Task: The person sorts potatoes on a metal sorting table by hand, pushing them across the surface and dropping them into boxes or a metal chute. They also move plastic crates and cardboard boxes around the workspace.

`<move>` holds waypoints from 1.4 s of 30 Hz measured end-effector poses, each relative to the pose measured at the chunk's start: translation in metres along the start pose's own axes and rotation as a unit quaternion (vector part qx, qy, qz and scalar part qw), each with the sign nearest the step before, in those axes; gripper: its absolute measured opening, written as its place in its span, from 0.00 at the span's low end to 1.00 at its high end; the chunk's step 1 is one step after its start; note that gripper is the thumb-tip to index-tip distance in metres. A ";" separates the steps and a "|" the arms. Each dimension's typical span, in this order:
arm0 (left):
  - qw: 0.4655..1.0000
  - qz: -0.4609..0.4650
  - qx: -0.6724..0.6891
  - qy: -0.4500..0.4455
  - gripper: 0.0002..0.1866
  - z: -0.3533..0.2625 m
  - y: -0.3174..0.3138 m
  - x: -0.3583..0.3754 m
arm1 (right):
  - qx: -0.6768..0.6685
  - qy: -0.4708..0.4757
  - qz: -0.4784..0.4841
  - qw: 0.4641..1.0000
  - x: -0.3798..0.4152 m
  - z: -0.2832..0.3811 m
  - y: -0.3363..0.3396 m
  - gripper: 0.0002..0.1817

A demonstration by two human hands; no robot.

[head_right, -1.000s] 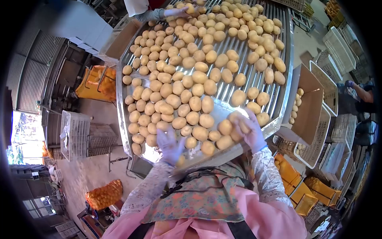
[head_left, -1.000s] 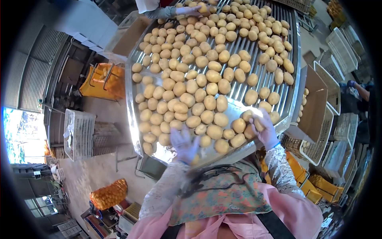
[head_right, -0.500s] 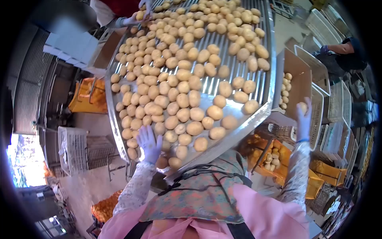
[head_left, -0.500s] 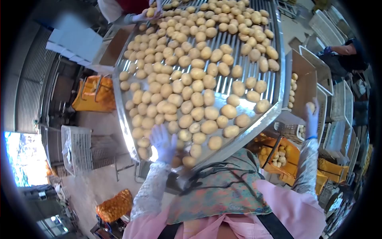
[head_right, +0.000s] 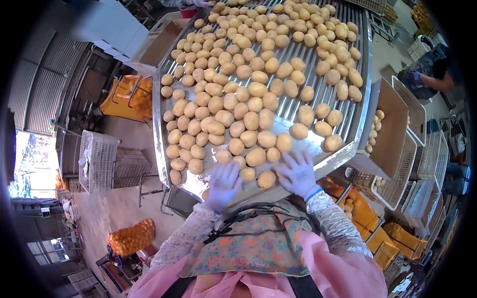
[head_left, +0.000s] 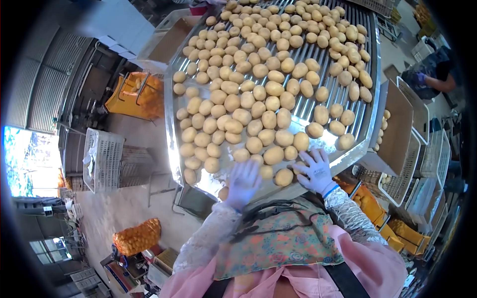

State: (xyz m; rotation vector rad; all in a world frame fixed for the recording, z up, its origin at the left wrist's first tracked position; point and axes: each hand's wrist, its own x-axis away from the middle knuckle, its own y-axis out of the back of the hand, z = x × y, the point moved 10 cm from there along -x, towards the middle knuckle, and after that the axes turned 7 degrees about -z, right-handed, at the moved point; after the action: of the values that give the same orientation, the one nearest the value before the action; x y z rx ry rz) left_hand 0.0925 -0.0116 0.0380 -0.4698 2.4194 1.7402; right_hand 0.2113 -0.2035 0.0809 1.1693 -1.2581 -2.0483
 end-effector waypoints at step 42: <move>0.965 -0.029 0.166 -0.203 0.29 -0.159 -0.034 -0.079 | -0.792 -0.548 -0.030 0.268 0.115 -0.057 -0.055 0.33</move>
State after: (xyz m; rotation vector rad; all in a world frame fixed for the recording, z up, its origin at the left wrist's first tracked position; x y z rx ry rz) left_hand 0.1900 -0.1567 0.0819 -0.1255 2.2974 1.2219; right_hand 0.2011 -0.2895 -0.0278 -1.3525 1.0291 -2.3361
